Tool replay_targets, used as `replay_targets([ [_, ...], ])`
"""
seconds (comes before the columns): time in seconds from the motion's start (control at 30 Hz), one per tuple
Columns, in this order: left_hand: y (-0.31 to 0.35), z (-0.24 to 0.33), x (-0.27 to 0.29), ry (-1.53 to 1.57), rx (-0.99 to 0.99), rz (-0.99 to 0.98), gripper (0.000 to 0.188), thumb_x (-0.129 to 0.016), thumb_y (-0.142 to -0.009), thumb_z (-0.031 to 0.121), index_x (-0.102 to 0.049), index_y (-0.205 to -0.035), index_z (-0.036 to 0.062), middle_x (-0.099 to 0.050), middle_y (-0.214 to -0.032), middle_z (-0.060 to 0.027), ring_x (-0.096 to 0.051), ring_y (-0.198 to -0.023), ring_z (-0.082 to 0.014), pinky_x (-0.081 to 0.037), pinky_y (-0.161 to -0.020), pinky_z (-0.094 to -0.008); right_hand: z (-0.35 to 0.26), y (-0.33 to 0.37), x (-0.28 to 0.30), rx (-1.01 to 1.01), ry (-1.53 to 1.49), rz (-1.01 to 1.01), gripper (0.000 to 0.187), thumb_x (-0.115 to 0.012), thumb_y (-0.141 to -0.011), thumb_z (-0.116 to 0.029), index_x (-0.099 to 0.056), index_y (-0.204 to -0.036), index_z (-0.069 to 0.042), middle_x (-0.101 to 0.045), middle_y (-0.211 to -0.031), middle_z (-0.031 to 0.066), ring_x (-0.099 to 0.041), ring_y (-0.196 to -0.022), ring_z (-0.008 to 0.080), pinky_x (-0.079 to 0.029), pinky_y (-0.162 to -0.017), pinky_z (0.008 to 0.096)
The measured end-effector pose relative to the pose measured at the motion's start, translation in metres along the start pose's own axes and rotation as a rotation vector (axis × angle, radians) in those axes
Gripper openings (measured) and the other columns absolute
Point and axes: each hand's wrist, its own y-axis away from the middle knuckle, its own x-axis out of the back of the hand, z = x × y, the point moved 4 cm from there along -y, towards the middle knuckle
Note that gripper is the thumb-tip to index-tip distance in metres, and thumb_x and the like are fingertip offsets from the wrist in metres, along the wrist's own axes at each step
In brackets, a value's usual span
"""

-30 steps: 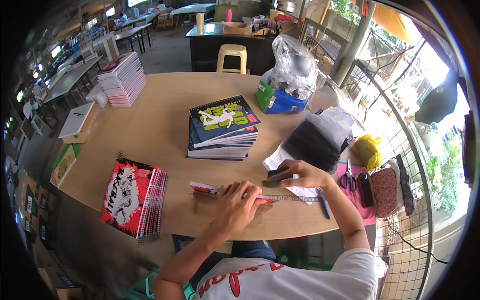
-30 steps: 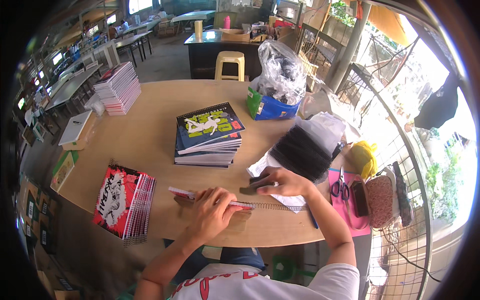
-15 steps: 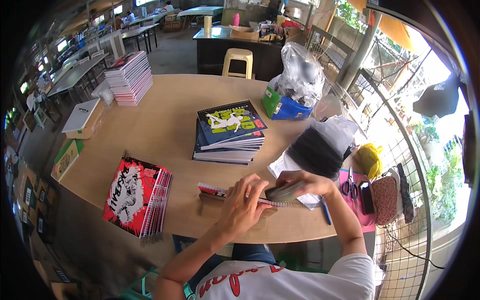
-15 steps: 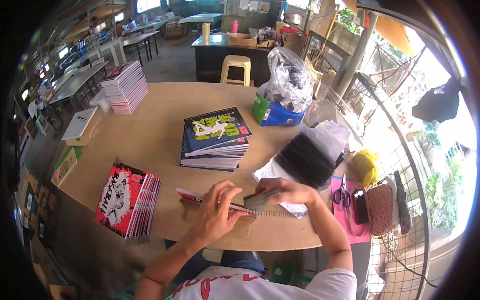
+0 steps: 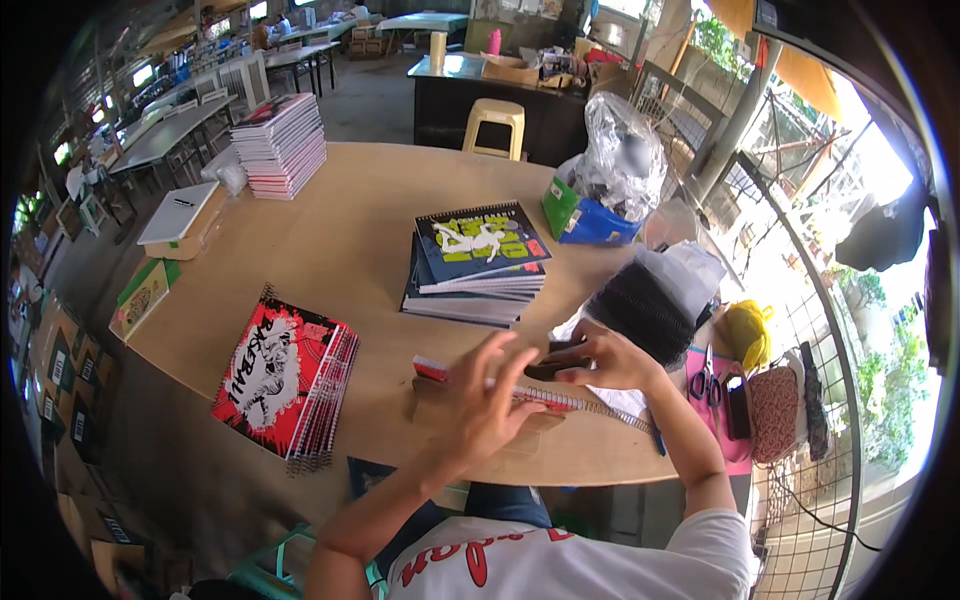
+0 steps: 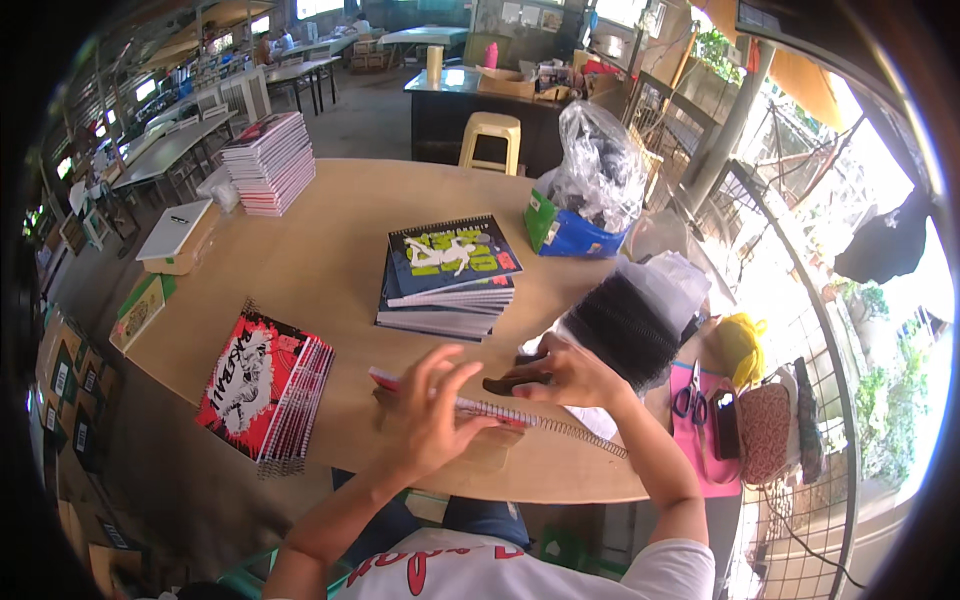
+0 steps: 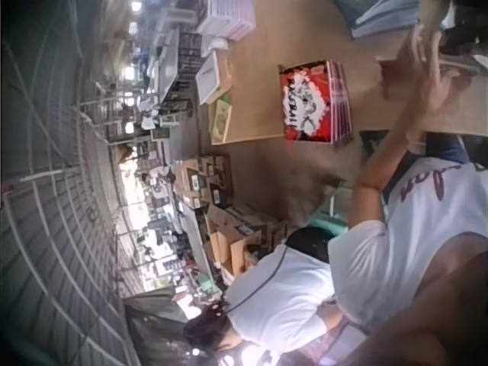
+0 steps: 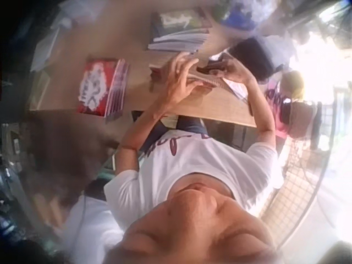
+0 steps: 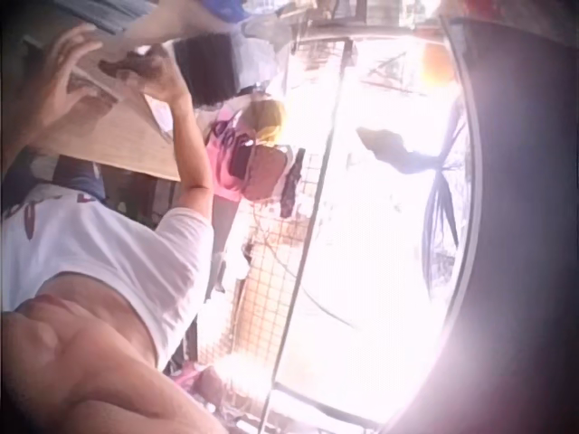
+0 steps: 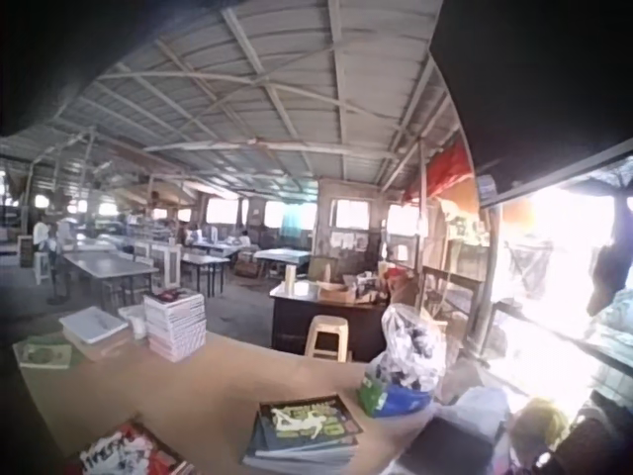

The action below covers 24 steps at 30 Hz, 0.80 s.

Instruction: The person assembles spiral notebooks by aligning stacks of paper with covers and manually inserting a plastic spiral coil through the holes.

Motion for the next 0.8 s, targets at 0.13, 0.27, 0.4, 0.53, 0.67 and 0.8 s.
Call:
replay_targets([
  [0.13,0.012,-0.029,0.036,-0.466,0.09,0.194,0.056,-0.093,-0.058,0.043,-0.066,-0.094,0.0104,-0.049,-0.125,-0.013,-0.051,-0.11,-0.0278,-0.047,-0.079,-0.0382,0.006,0.005,-0.01,0.141,-0.385,-0.083,0.051,-0.062,-0.093,-0.045,-0.071,-0.122,-0.004,-0.063,-0.112,0.0172,-0.058,-0.105,0.0283,-0.045,-0.095,0.0383],
  [0.27,0.019,-0.047,0.027,-0.16,0.113,0.216,0.056,-0.094,-0.058,0.045,-0.063,-0.089,0.0092,-0.047,-0.116,-0.0123,-0.052,-0.1,-0.0266,-0.047,-0.08,-0.0393,0.02,0.008,-0.013,0.174,-1.055,0.064,0.06,-0.061,-0.091,-0.052,-0.07,-0.123,-0.002,-0.065,-0.116,0.0201,-0.06,-0.099,0.0293,-0.045,-0.093,0.0377],
  [0.4,0.017,-0.05,0.026,-0.051,0.136,0.243,0.056,-0.094,-0.059,0.043,-0.062,-0.087,0.007,-0.045,-0.114,-0.0131,-0.053,-0.095,-0.0249,-0.048,-0.079,-0.0386,-0.012,-0.008,0.004,0.066,-0.045,0.053,0.056,-0.067,-0.088,-0.045,-0.071,-0.118,0.003,-0.065,-0.112,0.0209,-0.061,-0.101,0.0309,-0.046,-0.093,0.0379],
  [0.53,0.02,-0.053,0.022,-0.027,0.165,0.197,0.056,-0.094,-0.06,0.042,-0.061,-0.088,0.0061,-0.045,-0.113,-0.0133,-0.053,-0.094,-0.0243,-0.048,-0.08,-0.0386,-0.003,-0.005,-0.012,0.273,-0.579,-0.032,0.054,-0.066,-0.089,-0.044,-0.072,-0.118,0.002,-0.064,-0.112,0.0215,-0.059,-0.105,0.0293,-0.046,-0.091,0.0363],
  [0.67,0.017,-0.05,0.025,-0.019,0.162,0.204,0.055,-0.093,-0.062,0.043,-0.061,-0.088,0.0065,-0.045,-0.111,-0.0134,-0.052,-0.098,-0.0262,-0.046,-0.081,-0.0397,0.013,-0.009,0.001,0.141,-0.642,0.061,0.058,-0.065,-0.089,-0.046,-0.071,-0.114,0.006,-0.065,-0.11,0.0169,-0.06,-0.102,0.0273,-0.045,-0.091,0.0362],
  [0.8,0.01,-0.044,0.022,-0.133,0.1,0.212,0.049,-0.091,-0.064,0.043,-0.062,-0.086,0.0099,-0.047,-0.108,-0.0124,-0.049,-0.1,-0.0277,-0.044,-0.078,-0.0392,0.009,-0.015,-0.002,0.056,-0.349,-0.055,0.055,-0.058,-0.094,-0.045,-0.07,-0.103,0.008,-0.066,-0.105,0.0153,-0.061,-0.097,0.0242,-0.046,-0.087,0.036],
])
